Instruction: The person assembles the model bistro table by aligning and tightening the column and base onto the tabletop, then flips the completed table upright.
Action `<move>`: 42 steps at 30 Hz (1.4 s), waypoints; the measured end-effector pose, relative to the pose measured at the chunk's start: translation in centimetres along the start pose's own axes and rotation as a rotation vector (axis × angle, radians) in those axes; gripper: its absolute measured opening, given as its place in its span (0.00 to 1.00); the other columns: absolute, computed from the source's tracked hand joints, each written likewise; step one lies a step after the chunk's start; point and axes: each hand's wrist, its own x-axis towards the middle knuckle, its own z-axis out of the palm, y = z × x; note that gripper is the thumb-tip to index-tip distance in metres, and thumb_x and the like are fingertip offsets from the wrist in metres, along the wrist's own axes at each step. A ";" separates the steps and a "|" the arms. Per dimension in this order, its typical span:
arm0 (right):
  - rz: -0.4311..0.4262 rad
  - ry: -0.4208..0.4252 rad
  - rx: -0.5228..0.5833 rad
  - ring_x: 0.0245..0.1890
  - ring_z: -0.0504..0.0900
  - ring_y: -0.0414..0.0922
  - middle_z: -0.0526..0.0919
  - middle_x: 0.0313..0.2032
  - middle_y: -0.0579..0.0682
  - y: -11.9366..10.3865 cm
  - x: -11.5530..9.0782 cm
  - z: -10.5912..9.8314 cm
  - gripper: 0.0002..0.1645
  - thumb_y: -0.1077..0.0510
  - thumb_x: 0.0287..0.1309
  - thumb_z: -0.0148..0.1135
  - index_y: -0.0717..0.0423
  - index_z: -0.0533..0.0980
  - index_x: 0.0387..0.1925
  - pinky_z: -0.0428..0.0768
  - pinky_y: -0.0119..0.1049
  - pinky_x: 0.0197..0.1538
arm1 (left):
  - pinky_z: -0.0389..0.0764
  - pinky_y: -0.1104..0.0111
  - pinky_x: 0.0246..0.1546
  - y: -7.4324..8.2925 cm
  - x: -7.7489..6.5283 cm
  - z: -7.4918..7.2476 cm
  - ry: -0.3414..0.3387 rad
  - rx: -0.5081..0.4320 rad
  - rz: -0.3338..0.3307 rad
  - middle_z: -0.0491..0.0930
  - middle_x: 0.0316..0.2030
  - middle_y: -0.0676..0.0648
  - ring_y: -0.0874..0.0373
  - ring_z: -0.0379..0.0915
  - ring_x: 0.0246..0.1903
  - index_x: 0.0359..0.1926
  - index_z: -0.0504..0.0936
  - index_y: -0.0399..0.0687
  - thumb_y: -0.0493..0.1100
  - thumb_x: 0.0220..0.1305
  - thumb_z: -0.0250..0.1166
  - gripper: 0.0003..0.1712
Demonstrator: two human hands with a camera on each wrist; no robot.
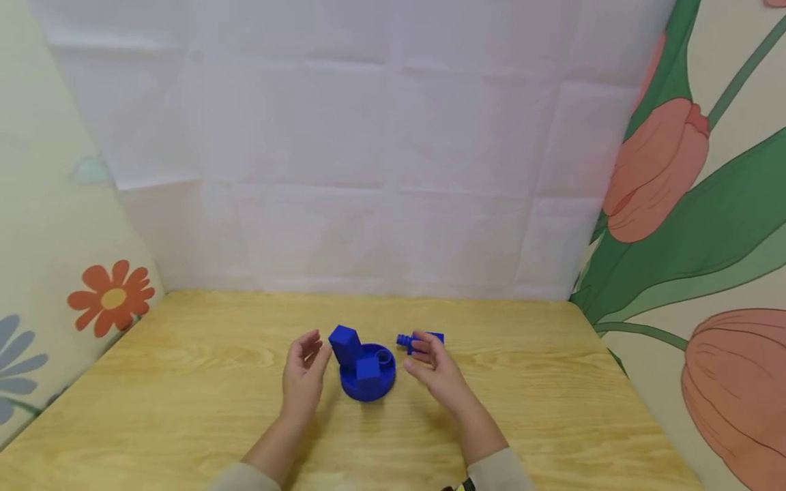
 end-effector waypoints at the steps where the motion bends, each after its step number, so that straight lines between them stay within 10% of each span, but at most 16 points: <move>1: -0.001 0.044 -0.009 0.66 0.67 0.63 0.68 0.65 0.68 0.1 0.2 -0.3 0.35 0.64 0.65 0.59 0.63 0.58 0.70 0.73 0.49 0.65 | 0.67 0.76 0.62 0.2 -0.3 0.2 0.012 -0.008 0.027 0.70 0.58 0.32 0.47 0.68 0.57 0.60 0.69 0.29 0.34 0.66 0.60 0.23; 9: -0.003 0.233 -0.104 0.71 0.57 0.64 0.62 0.69 0.69 1.3 1.8 -2.4 0.35 0.65 0.63 0.61 0.65 0.60 0.68 0.56 0.58 0.73 | 0.67 0.82 0.58 0.9 -3.1 1.6 -0.037 -0.057 0.083 0.72 0.53 0.36 0.52 0.69 0.56 0.56 0.70 0.28 0.32 0.66 0.60 0.20; 16: 0.048 0.198 -0.201 0.73 0.52 0.65 0.59 0.72 0.64 2.5 2.9 -3.4 0.38 0.62 0.61 0.63 0.63 0.59 0.70 0.54 0.59 0.73 | 0.67 0.55 0.66 0.7 -4.2 2.9 -0.169 0.007 -0.039 0.72 0.57 0.37 0.46 0.68 0.60 0.59 0.68 0.34 0.38 0.59 0.70 0.31; 26: 0.134 0.163 -0.419 0.71 0.58 0.65 0.61 0.70 0.66 3.8 4.1 -3.7 0.43 0.56 0.59 0.67 0.59 0.59 0.71 0.59 0.62 0.70 | 0.68 0.49 0.62 0.0 -4.9 4.4 -0.092 0.163 -0.028 0.72 0.53 0.41 0.46 0.69 0.57 0.56 0.69 0.41 0.43 0.48 0.78 0.37; 42: 0.100 0.163 -0.462 0.55 0.78 0.62 0.76 0.57 0.67 4.3 4.6 -3.3 0.36 0.64 0.53 0.71 0.64 0.69 0.63 0.75 0.54 0.59 | 0.72 0.57 0.59 -0.3 -3.5 1.8 -0.209 0.093 -0.081 0.72 0.55 0.39 0.47 0.71 0.56 0.55 0.73 0.41 0.37 0.52 0.74 0.29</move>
